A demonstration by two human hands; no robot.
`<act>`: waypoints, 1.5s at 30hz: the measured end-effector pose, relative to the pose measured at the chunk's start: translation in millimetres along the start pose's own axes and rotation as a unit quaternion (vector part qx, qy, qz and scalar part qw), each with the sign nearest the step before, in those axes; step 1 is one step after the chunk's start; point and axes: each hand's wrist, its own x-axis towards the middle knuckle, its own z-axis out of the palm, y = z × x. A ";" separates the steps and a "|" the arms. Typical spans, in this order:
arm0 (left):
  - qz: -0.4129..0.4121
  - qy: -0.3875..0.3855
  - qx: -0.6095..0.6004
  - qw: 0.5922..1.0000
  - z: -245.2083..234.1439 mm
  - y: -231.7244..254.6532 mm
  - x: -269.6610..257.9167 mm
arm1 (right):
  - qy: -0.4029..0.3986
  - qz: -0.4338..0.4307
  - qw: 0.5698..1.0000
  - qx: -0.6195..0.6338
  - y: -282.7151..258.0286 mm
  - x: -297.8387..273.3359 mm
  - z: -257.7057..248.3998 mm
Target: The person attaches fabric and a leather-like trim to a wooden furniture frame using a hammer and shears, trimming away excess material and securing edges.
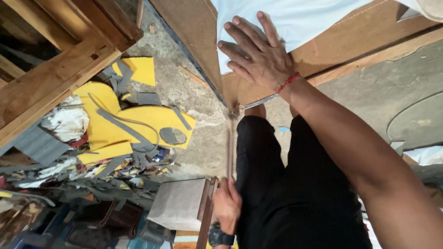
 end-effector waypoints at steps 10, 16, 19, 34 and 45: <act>-0.015 0.191 -0.446 0.874 42.9 -21.7 -36.7 | 0.026 0.004 0.999 0.046 3.4 0.0 -1.7; -0.014 0.080 -0.069 0.994 54.6 18.1 -50.3 | 0.027 -0.017 0.999 0.026 10.6 0.6 6.9; -0.089 0.134 -0.340 0.927 24.6 -1.3 -67.4 | 0.012 -0.028 0.999 0.027 0.3 -6.1 10.6; -0.090 0.156 -0.389 0.903 14.7 28.3 -49.7 | 0.039 -0.035 0.994 0.099 15.5 5.1 7.1; -0.078 0.087 -0.333 0.936 -0.6 56.3 -20.4 | 0.035 -0.018 0.991 0.124 2.2 -6.9 2.1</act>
